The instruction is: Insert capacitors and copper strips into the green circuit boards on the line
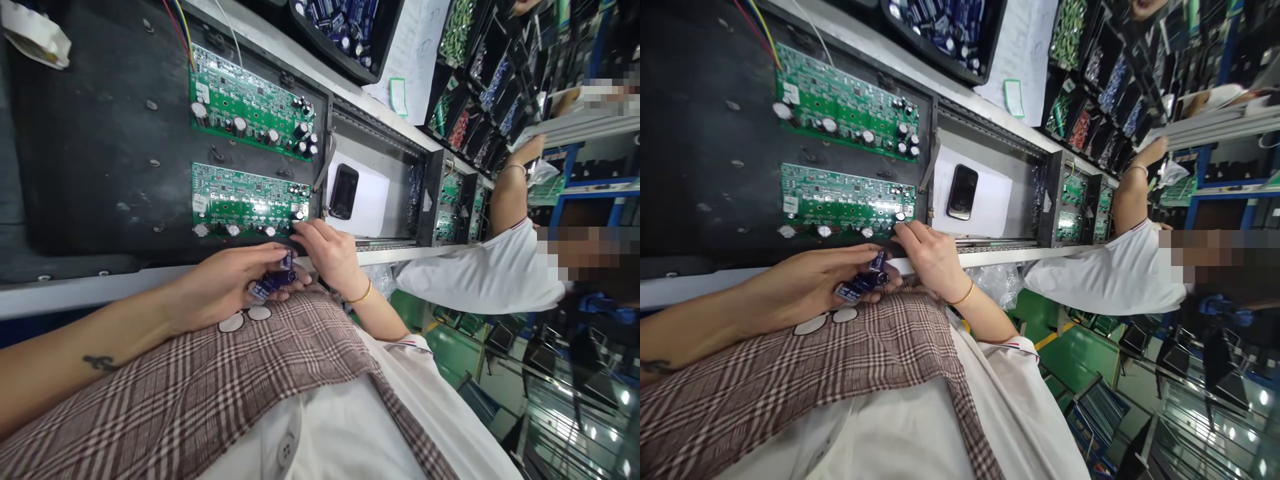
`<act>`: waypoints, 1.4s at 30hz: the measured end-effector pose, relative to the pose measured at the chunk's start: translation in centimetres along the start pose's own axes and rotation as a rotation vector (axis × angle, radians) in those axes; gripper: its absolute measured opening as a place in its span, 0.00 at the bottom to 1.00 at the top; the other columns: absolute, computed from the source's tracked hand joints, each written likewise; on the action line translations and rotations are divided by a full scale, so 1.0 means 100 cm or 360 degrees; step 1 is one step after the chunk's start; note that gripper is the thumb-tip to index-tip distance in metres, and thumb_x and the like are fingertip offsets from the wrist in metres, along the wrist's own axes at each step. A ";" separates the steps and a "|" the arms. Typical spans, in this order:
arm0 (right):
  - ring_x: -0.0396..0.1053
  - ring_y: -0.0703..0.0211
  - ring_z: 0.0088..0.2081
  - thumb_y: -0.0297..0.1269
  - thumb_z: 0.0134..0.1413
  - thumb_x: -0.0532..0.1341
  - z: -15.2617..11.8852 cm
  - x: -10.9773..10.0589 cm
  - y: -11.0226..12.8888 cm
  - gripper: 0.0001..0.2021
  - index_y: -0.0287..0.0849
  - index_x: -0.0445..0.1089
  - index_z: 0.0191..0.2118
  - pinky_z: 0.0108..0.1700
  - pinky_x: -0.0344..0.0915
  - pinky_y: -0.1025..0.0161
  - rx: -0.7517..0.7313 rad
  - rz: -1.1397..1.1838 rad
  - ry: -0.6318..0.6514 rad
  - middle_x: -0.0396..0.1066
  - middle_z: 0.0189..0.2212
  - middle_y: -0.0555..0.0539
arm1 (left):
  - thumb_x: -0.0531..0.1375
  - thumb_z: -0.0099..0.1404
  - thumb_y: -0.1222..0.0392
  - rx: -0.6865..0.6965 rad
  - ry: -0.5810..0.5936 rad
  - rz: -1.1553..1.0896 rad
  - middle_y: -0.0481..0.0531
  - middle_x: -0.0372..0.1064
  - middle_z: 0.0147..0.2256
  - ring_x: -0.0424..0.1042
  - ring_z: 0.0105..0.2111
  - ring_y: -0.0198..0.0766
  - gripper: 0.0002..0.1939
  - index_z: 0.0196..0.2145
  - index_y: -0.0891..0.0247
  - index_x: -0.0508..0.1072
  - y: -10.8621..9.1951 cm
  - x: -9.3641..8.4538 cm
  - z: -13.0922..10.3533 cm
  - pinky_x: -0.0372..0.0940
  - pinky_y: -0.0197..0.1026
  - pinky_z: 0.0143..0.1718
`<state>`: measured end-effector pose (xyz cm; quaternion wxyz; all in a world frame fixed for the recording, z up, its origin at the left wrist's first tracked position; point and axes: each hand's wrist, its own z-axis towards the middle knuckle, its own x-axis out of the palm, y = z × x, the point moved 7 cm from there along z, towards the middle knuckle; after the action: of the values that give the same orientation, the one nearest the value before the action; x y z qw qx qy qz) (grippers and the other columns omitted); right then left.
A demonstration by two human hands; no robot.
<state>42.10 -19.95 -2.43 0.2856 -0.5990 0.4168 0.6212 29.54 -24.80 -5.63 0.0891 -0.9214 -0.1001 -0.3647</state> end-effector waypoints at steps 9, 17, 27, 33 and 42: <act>0.77 0.61 0.51 0.38 0.71 0.59 -0.028 -0.050 0.032 0.15 0.44 0.72 0.59 0.54 0.76 0.64 -0.0185 0.0511 -0.0185 0.77 0.52 0.44 | 0.55 0.74 0.53 -0.0034 0.0020 0.0096 0.51 0.64 0.24 0.62 0.22 0.33 0.18 0.29 0.66 0.71 0.009 0.003 0.008 0.62 0.34 0.24; 0.77 0.62 0.49 0.32 0.73 0.54 -0.020 -0.017 -0.009 0.12 0.43 0.74 0.53 0.51 0.75 0.67 0.0363 0.0272 -0.0284 0.77 0.51 0.45 | 0.59 0.72 0.49 -0.0075 -0.0104 0.0279 0.54 0.73 0.34 0.66 0.24 0.32 0.16 0.47 0.65 0.74 0.009 -0.001 0.011 0.62 0.31 0.22; 0.76 0.63 0.45 0.30 0.74 0.52 0.003 0.001 -0.025 0.14 0.44 0.70 0.56 0.39 0.71 0.68 0.0393 0.0091 0.0077 0.75 0.54 0.47 | 0.61 0.67 0.58 -0.0080 -0.0111 0.0360 0.58 0.75 0.33 0.64 0.22 0.32 0.12 0.47 0.65 0.72 0.006 -0.004 0.011 0.60 0.30 0.18; 0.76 0.63 0.43 0.33 0.74 0.53 0.009 -0.004 -0.030 0.12 0.43 0.72 0.53 0.39 0.70 0.68 0.0335 0.0173 0.0111 0.76 0.51 0.47 | 0.66 0.65 0.55 -0.0016 -0.0101 0.0212 0.49 0.67 0.28 0.54 0.19 0.26 0.13 0.41 0.65 0.71 0.006 -0.003 0.008 0.49 0.25 0.13; 0.77 0.64 0.41 0.34 0.75 0.52 0.010 -0.009 -0.024 0.11 0.43 0.71 0.52 0.35 0.68 0.68 0.0258 0.0131 0.0102 0.77 0.49 0.48 | 0.71 0.59 0.54 0.0068 -0.0120 0.0152 0.54 0.68 0.34 0.60 0.22 0.29 0.15 0.40 0.64 0.75 0.001 -0.007 0.011 0.53 0.27 0.13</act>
<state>43.77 -17.80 -2.07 0.2939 -0.5760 0.4988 0.5772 29.76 -24.71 -6.89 0.1221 -0.9362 -0.0672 -0.3228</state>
